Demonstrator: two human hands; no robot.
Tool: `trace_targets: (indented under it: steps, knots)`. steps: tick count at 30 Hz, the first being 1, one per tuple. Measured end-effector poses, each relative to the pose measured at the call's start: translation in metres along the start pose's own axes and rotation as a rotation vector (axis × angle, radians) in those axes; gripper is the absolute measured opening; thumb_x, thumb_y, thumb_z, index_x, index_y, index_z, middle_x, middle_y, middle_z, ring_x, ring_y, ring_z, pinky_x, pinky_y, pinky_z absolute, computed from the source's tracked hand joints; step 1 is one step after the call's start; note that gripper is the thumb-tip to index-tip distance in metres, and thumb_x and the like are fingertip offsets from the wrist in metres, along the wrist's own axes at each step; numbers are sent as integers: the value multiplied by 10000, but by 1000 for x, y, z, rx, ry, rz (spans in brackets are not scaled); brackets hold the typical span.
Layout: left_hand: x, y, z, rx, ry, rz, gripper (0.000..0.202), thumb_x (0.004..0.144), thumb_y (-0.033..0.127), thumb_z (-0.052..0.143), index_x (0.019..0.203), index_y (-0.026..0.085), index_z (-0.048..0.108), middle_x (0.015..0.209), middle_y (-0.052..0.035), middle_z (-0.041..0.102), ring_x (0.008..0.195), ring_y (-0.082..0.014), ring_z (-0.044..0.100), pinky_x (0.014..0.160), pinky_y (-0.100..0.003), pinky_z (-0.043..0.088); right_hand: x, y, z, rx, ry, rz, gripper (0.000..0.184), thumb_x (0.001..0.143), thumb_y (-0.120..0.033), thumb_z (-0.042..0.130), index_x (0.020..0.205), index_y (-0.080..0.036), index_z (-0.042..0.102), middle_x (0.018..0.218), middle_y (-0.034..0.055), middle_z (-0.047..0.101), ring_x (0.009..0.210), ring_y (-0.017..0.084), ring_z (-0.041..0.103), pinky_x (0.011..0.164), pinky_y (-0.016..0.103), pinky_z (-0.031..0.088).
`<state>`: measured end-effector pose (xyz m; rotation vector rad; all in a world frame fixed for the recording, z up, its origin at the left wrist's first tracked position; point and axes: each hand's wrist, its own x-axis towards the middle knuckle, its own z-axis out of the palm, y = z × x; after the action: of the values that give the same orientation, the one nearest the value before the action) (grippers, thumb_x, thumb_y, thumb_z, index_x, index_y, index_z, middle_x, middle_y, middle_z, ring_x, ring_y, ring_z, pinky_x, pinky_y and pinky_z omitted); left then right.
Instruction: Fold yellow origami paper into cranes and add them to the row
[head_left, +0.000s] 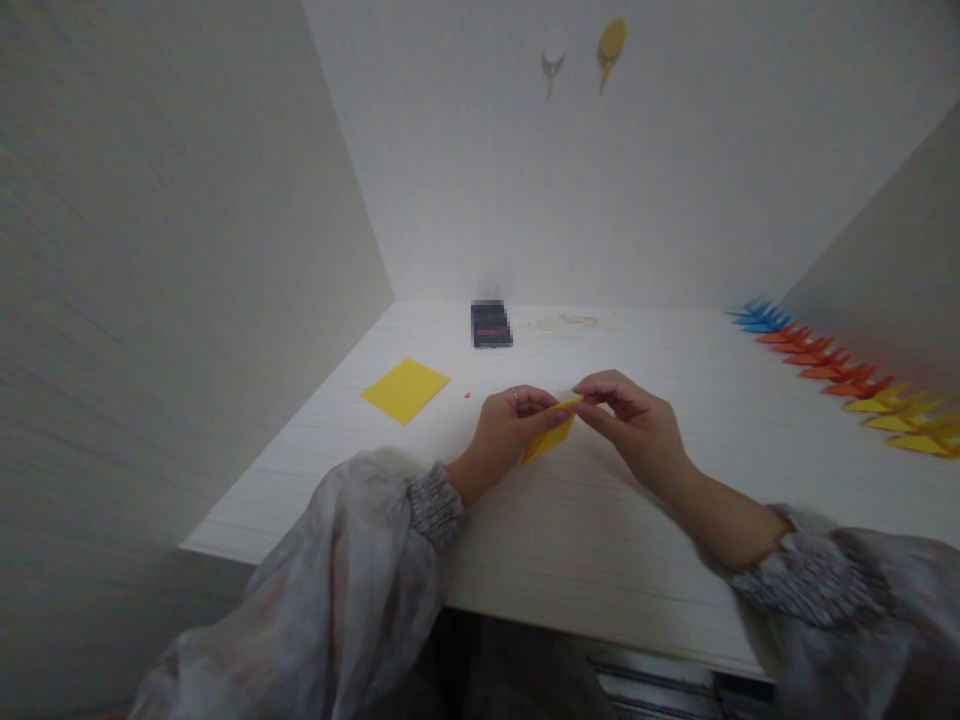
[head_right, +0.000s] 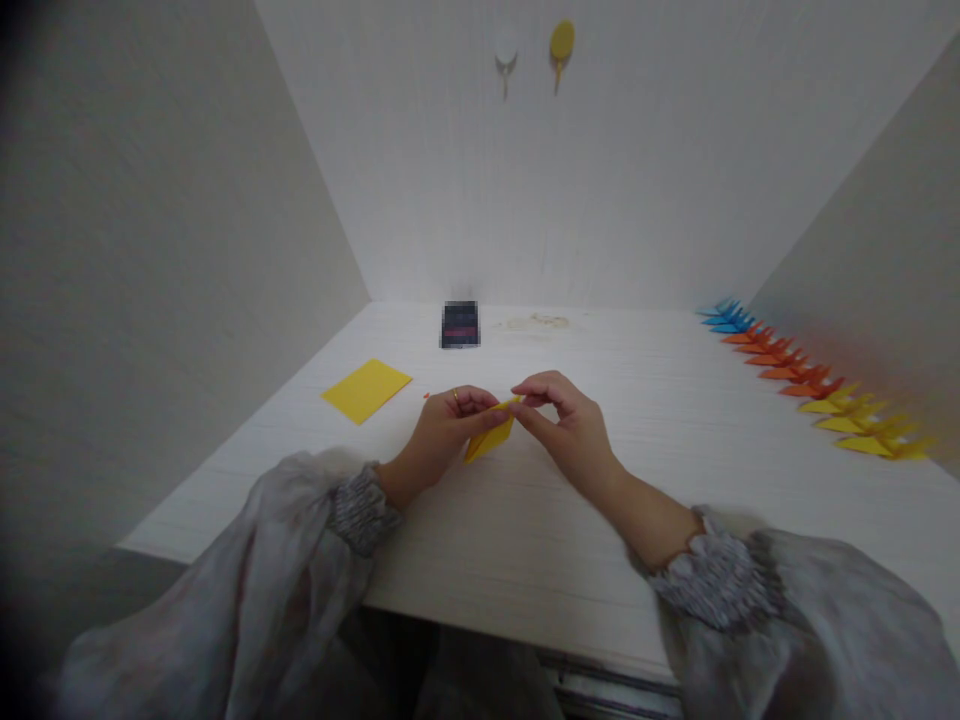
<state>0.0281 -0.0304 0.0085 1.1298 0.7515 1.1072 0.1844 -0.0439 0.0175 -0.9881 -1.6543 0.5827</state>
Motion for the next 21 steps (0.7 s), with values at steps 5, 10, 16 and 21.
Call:
trace_targets:
  steps: [5, 10, 16, 21]
  knots:
    - [1, -4, -2, 110, 18, 84, 248, 611, 327, 684, 731, 141, 572, 664, 5, 602, 589, -78, 539, 574, -215, 418, 4, -3, -3, -216, 23, -198, 109, 745, -186, 604, 838, -241, 619, 871, 31, 548, 845, 164, 537, 763, 343, 439]
    - [-1, -5, -4, 311, 69, 191, 255, 655, 371, 642, 762, 147, 585, 682, -5, 600, 618, -89, 531, 582, -216, 416, 6, -4, -3, -303, 33, -249, 106, 745, -194, 607, 832, -251, 625, 875, 33, 537, 848, 174, 534, 749, 350, 444]
    - [-3, 0, -5, 515, 87, 269, 238, 697, 391, 597, 747, 158, 599, 695, -15, 613, 637, -110, 539, 614, -239, 424, 6, -5, -3, -359, 22, -285, 64, 750, -193, 593, 786, -240, 618, 853, 39, 528, 805, 174, 529, 681, 332, 452]
    - [-4, 3, -4, 576, 100, 316, 215, 703, 381, 593, 737, 170, 613, 709, -20, 624, 671, -127, 553, 660, -257, 429, 9, -4, -6, -340, -60, -277, 56, 770, -191, 563, 788, -236, 591, 839, 35, 529, 801, 171, 532, 700, 332, 445]
